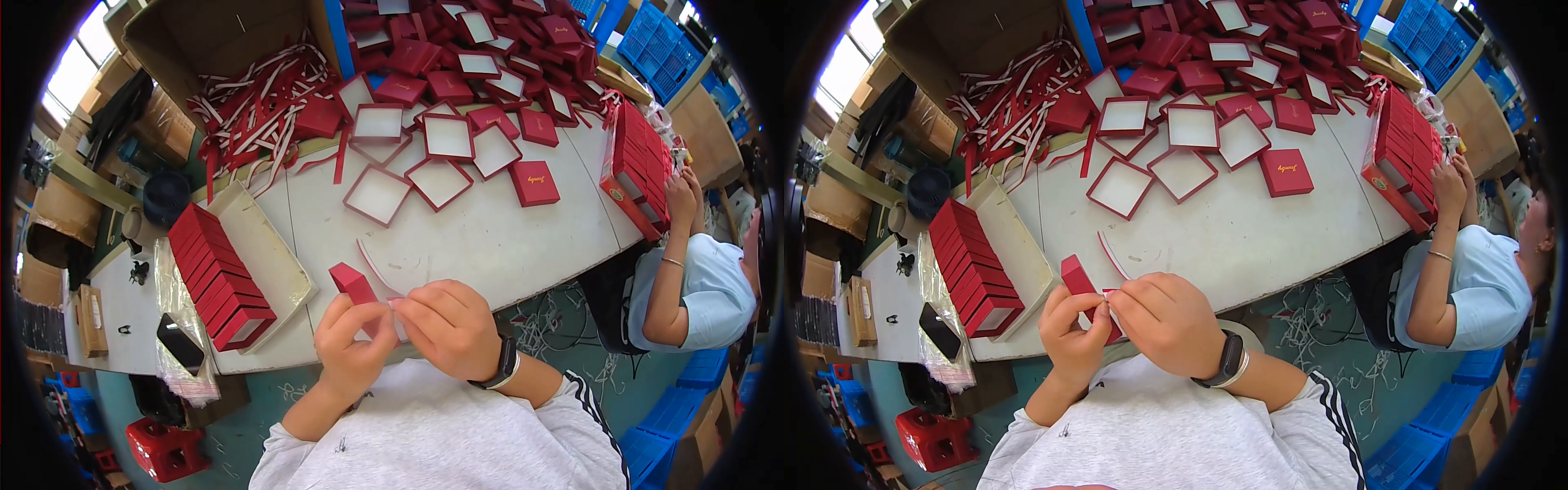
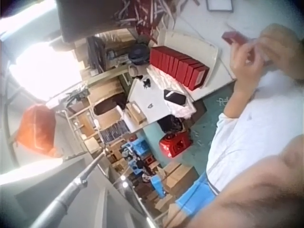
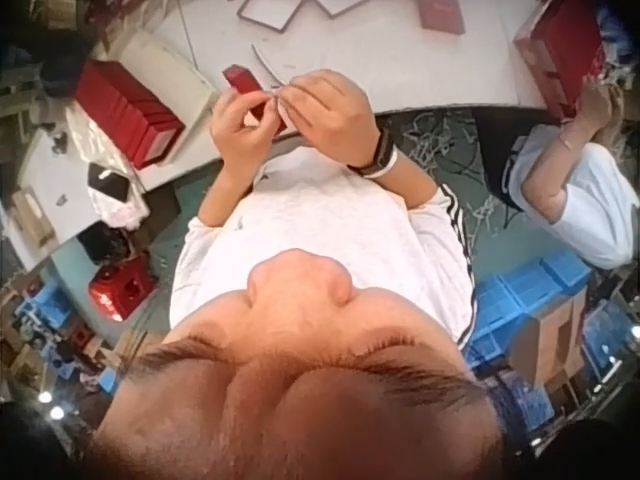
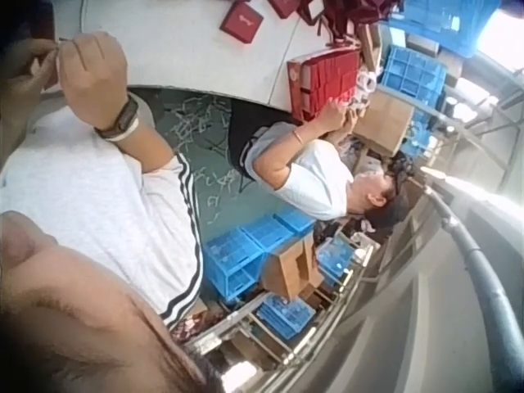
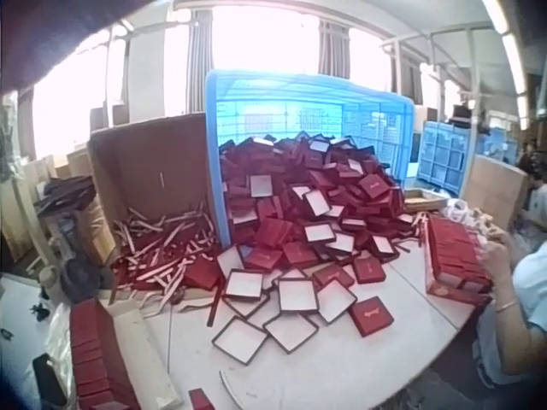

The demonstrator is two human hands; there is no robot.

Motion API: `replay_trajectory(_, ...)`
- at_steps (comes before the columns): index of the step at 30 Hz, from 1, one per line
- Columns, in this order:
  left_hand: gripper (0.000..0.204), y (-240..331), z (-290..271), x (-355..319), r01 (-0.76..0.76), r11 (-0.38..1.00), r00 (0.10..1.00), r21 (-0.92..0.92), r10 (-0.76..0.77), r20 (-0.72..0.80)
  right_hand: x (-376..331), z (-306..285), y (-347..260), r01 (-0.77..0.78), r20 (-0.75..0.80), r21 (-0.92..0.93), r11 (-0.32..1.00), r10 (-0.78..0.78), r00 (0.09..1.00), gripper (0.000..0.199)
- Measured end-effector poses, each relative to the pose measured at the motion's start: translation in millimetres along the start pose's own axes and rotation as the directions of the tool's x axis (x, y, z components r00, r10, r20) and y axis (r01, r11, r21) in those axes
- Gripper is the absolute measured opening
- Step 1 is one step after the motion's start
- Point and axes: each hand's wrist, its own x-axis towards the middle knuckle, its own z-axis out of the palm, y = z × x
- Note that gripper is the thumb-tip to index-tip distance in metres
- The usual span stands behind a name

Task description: Attaching ribbons to red jewelry boxes and organizing them into stacks within a manufacturing environment.

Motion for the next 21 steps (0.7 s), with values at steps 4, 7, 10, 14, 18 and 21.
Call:
replay_trajectory(4, 0.016, 1, 1, 2, -0.103, 0.992, 0.994, 0.078, 0.101, 0.033, 2, -5, 2, 0.034, 0.122, -0.08, 0.996, -0.024, 0.992, 0.023)
replay_trajectory(7, 0.015, -1, 6, -1, -0.062, 0.996, 0.998, 0.056, 0.062, 0.014, 4, -6, 3, 0.048, 0.174, -0.084, 0.995, -0.033, 0.984, 0.022)
replay_trajectory(10, 0.015, 0, 6, 1, -0.041, 0.997, 0.999, 0.066, 0.04, 0.016, 4, -5, 6, 0.029, 0.186, -0.048, 0.998, -0.019, 0.982, 0.019)
replay_trajectory(14, 0.015, -5, 4, 3, -0.038, 0.999, 0.999, 0.039, 0.037, 0.024, 5, -2, 13, -0.1, 0.111, 0.074, 0.992, 0.091, 0.99, 0.013)
replay_trajectory(18, 0.014, -22, -3, 4, 0.094, 0.972, 0.991, -0.213, -0.112, -0.07, -32, -26, 43, -0.646, 0.111, 0.622, 0.442, 0.767, 0.632, 0.007)
replay_trajectory(21, 0.013, -26, -13, 18, 0.16, 0.952, 0.963, -0.26, -0.208, -0.17, -137, -76, 80, -0.562, 0.12, 0.826, 0.045, 0.96, 0.255, 0.008)
